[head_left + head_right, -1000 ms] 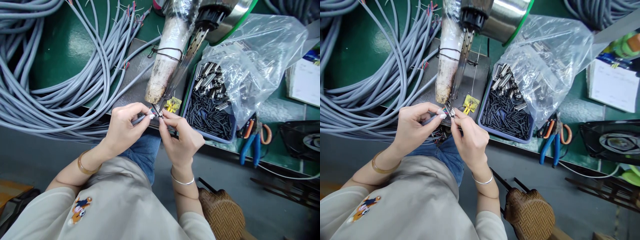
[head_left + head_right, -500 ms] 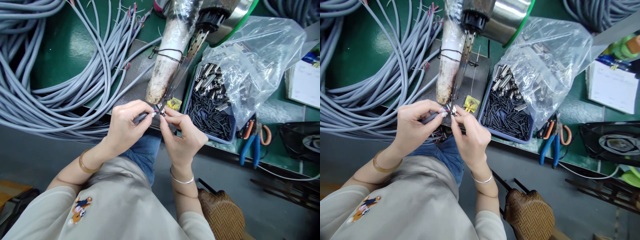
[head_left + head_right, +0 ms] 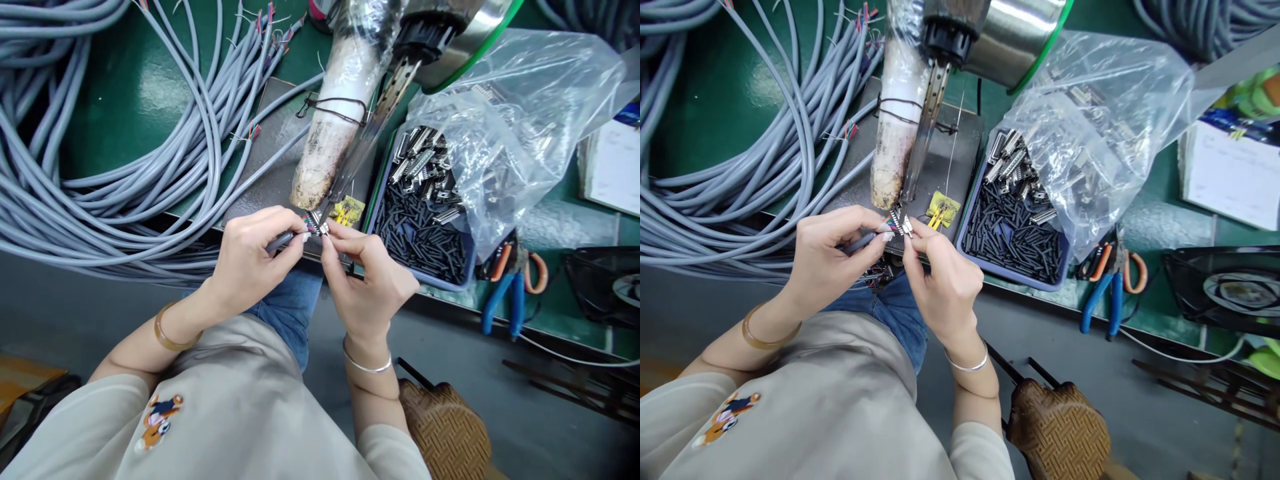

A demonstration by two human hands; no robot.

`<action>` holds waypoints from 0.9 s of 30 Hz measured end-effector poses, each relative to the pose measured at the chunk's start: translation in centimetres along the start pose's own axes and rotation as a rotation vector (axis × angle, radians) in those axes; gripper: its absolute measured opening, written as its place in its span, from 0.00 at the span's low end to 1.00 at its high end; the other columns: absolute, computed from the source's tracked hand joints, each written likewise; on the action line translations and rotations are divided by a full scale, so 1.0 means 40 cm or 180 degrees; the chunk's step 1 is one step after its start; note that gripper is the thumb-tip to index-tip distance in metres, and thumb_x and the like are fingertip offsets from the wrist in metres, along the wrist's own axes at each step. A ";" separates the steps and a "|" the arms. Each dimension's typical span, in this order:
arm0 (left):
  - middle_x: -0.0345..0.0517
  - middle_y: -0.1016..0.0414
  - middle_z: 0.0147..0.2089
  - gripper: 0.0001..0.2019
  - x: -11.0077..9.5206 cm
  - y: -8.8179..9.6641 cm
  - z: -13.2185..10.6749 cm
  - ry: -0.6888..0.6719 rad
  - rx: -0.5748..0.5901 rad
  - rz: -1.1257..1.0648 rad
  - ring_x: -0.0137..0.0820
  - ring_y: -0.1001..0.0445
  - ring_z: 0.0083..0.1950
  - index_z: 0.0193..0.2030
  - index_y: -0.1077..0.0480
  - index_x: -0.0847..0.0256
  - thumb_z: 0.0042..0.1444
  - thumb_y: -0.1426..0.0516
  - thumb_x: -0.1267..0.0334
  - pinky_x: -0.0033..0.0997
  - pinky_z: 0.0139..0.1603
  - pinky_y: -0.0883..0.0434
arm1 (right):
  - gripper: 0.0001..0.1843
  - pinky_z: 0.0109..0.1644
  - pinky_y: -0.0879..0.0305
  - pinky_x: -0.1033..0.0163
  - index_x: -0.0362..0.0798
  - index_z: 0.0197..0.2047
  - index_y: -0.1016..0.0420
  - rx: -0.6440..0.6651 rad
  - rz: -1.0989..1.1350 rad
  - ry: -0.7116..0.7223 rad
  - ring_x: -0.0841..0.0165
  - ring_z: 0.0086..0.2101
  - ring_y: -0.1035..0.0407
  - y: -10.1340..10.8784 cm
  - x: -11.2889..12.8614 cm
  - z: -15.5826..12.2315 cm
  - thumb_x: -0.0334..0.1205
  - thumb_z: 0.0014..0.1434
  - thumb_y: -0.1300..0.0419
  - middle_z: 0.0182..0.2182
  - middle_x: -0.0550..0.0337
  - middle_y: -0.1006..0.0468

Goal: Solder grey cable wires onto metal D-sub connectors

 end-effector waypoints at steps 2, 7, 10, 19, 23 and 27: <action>0.40 0.19 0.32 0.06 0.004 -0.005 -0.006 0.0026 0.0058 0.0025 0.22 0.32 0.26 0.34 0.25 0.63 0.58 0.40 0.75 0.24 0.30 0.35 | 0.08 0.39 0.23 0.70 0.53 0.38 0.28 0.0053 -0.0048 0.0098 0.72 0.38 0.16 -0.004 0.001 -0.006 0.30 0.63 0.35 0.43 0.64 0.12; 0.39 0.20 0.33 0.05 0.009 -0.009 -0.018 0.0089 0.0036 0.0110 0.21 0.34 0.25 0.35 0.25 0.63 0.59 0.41 0.75 0.24 0.30 0.35 | 0.09 0.38 0.25 0.70 0.52 0.38 0.28 0.0066 -0.0148 0.0225 0.71 0.37 0.16 -0.008 0.009 -0.013 0.28 0.63 0.35 0.44 0.61 0.12; 0.38 0.20 0.33 0.05 0.005 -0.007 -0.023 0.0046 -0.0031 0.0149 0.21 0.33 0.26 0.36 0.25 0.63 0.58 0.41 0.76 0.23 0.29 0.36 | 0.09 0.39 0.25 0.69 0.51 0.39 0.28 0.0062 -0.0138 0.0259 0.70 0.38 0.16 -0.006 0.016 -0.016 0.27 0.63 0.35 0.44 0.59 0.12; 0.38 0.19 0.36 0.06 0.012 -0.012 -0.043 0.0140 -0.0049 0.0200 0.22 0.23 0.32 0.40 0.28 0.63 0.58 0.40 0.75 0.21 0.32 0.33 | 0.07 0.42 0.24 0.70 0.50 0.39 0.27 0.0115 -0.0197 0.0273 0.70 0.40 0.16 -0.010 0.014 -0.035 0.29 0.63 0.35 0.44 0.58 0.12; 0.41 0.17 0.40 0.08 0.020 -0.014 -0.053 0.0248 0.0019 0.0109 0.21 0.24 0.31 0.44 0.27 0.64 0.58 0.40 0.75 0.20 0.31 0.33 | 0.07 0.42 0.24 0.70 0.51 0.39 0.27 0.0131 -0.0221 0.0239 0.69 0.40 0.16 -0.006 0.015 -0.041 0.29 0.64 0.36 0.44 0.58 0.12; 0.43 0.16 0.44 0.14 0.041 -0.014 -0.071 0.0390 0.0087 0.0058 0.19 0.30 0.26 0.52 0.27 0.64 0.59 0.40 0.72 0.20 0.29 0.33 | 0.08 0.42 0.24 0.71 0.50 0.39 0.27 0.0089 -0.0247 0.0257 0.70 0.38 0.16 0.001 0.021 -0.046 0.28 0.63 0.35 0.42 0.59 0.12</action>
Point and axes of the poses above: each hand's wrist, its own z-axis towards the middle knuckle, its own y-axis out of the back of the hand, x = y × z, the point moved 8 cm from there along z, towards the middle knuckle
